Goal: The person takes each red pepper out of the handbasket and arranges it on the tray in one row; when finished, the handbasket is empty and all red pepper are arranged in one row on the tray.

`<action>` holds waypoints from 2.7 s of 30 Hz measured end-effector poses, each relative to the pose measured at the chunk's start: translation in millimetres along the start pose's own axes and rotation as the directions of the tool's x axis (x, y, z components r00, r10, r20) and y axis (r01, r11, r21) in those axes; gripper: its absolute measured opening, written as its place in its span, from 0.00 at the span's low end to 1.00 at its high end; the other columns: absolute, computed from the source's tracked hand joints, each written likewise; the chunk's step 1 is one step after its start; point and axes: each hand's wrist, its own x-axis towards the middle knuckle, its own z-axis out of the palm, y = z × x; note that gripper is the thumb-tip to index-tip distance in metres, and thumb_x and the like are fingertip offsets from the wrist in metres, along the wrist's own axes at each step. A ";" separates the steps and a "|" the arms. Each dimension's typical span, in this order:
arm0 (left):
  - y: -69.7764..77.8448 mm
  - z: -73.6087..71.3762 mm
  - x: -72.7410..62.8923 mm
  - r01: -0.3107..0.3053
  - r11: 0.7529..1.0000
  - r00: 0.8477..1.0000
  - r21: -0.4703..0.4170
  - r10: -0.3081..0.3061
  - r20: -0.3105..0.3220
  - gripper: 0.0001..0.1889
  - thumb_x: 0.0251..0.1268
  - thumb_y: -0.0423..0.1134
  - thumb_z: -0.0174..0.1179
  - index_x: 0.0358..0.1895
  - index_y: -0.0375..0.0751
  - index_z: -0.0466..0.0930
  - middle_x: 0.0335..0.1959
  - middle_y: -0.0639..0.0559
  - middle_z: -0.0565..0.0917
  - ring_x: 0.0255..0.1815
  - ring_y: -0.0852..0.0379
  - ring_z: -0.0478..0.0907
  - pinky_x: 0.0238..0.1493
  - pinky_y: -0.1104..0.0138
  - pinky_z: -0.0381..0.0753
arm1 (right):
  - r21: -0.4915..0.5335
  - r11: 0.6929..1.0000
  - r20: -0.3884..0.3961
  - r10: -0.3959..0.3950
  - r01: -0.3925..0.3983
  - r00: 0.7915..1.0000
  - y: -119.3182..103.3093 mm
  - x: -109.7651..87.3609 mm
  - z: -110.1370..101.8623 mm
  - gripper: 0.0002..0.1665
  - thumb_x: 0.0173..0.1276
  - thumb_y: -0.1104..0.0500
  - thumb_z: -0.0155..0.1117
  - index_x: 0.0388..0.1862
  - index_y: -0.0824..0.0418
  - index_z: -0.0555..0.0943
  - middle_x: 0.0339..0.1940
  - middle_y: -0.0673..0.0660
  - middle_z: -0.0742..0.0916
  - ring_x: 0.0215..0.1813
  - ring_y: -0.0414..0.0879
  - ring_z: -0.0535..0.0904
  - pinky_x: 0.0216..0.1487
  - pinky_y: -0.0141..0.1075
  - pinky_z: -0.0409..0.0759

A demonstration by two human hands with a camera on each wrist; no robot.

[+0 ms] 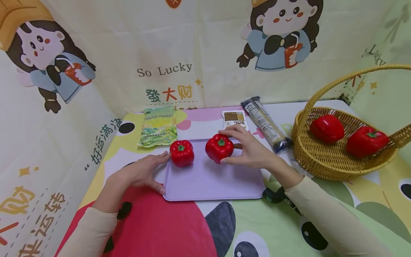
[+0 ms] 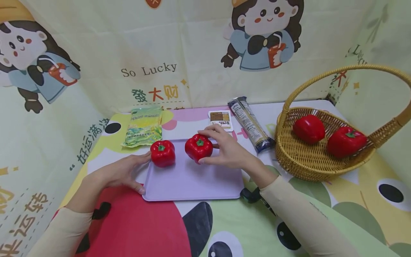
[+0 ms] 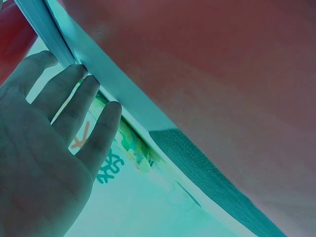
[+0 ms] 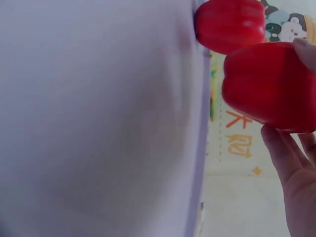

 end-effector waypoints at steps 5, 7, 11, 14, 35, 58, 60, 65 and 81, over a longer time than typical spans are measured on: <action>0.3 -0.8 -0.3 -0.003 1.000 1.000 -0.004 0.003 0.000 0.66 0.37 0.65 0.81 0.82 0.46 0.57 0.82 0.41 0.59 0.80 0.35 0.57 0.71 0.38 0.68 | -0.069 0.998 0.057 -0.005 0.009 0.998 -8.3 7.9 -1.7 0.48 0.55 0.56 0.84 0.74 0.58 0.73 0.67 0.54 0.73 0.70 0.50 0.71 0.54 0.44 0.87; 0.6 -0.7 -0.4 -0.002 1.000 1.000 -0.006 0.002 0.002 0.66 0.37 0.65 0.81 0.82 0.46 0.57 0.82 0.41 0.59 0.80 0.35 0.57 0.72 0.38 0.68 | -0.070 0.997 0.078 -0.003 0.009 0.997 -9.7 11.1 -2.0 0.47 0.55 0.57 0.84 0.73 0.58 0.73 0.66 0.55 0.73 0.69 0.51 0.71 0.54 0.44 0.87; 0.7 0.3 0.0 -0.010 1.000 1.000 -0.003 0.010 -0.001 0.65 0.38 0.66 0.80 0.82 0.46 0.57 0.82 0.41 0.59 0.80 0.35 0.57 0.72 0.39 0.67 | -0.059 0.998 0.108 0.007 -0.001 0.994 -9.3 16.6 -0.5 0.46 0.54 0.58 0.84 0.71 0.57 0.73 0.65 0.54 0.74 0.69 0.50 0.73 0.55 0.43 0.87; 0.8 0.8 0.3 -0.017 1.000 1.000 0.003 0.017 -0.004 0.65 0.38 0.67 0.80 0.82 0.45 0.57 0.82 0.41 0.59 0.80 0.35 0.57 0.72 0.38 0.67 | -0.073 0.997 0.134 0.023 -0.013 0.991 -7.4 20.2 1.6 0.47 0.54 0.56 0.84 0.71 0.55 0.72 0.65 0.52 0.75 0.69 0.49 0.73 0.54 0.41 0.87; 3.0 0.1 -0.6 0.001 1.000 1.000 -0.009 -0.001 0.001 0.65 0.39 0.65 0.81 0.82 0.47 0.57 0.82 0.43 0.59 0.81 0.36 0.57 0.73 0.40 0.67 | -0.075 0.991 0.223 0.128 -0.114 0.966 5.9 31.9 14.7 0.50 0.57 0.49 0.82 0.75 0.56 0.68 0.68 0.50 0.77 0.69 0.49 0.74 0.58 0.44 0.85; 2.2 0.3 -2.0 -0.017 1.000 1.000 -0.003 0.017 -0.006 0.64 0.40 0.65 0.80 0.82 0.46 0.57 0.82 0.41 0.60 0.80 0.35 0.58 0.71 0.40 0.69 | -0.133 0.981 0.242 0.170 -0.141 0.955 3.3 31.6 21.2 0.56 0.54 0.44 0.83 0.77 0.50 0.65 0.70 0.50 0.75 0.70 0.48 0.72 0.58 0.44 0.85; 2.1 0.2 -2.0 -0.024 1.000 1.000 -0.001 0.024 -0.012 0.64 0.40 0.65 0.80 0.82 0.46 0.57 0.82 0.41 0.60 0.79 0.35 0.59 0.71 0.40 0.69 | -0.127 0.982 0.242 0.169 -0.142 0.955 3.6 31.4 21.2 0.56 0.54 0.44 0.83 0.77 0.50 0.64 0.70 0.50 0.74 0.70 0.48 0.72 0.59 0.44 0.85; 2.1 -0.4 -2.2 -0.026 1.000 1.000 -0.005 0.026 -0.014 0.64 0.41 0.65 0.80 0.82 0.46 0.57 0.82 0.40 0.60 0.79 0.34 0.59 0.71 0.40 0.69 | -0.123 0.985 0.236 0.149 -0.123 0.960 2.8 28.5 17.5 0.56 0.54 0.44 0.83 0.78 0.52 0.64 0.72 0.50 0.73 0.71 0.48 0.72 0.60 0.43 0.84; 5.7 1.6 5.1 -0.049 0.999 0.999 0.005 0.049 -0.012 0.64 0.41 0.65 0.80 0.82 0.45 0.57 0.82 0.40 0.60 0.79 0.34 0.59 0.71 0.40 0.69 | -0.289 0.957 0.149 0.056 -0.010 0.987 -11.8 -3.5 -30.6 0.54 0.55 0.42 0.83 0.75 0.59 0.68 0.70 0.57 0.76 0.69 0.55 0.76 0.60 0.48 0.84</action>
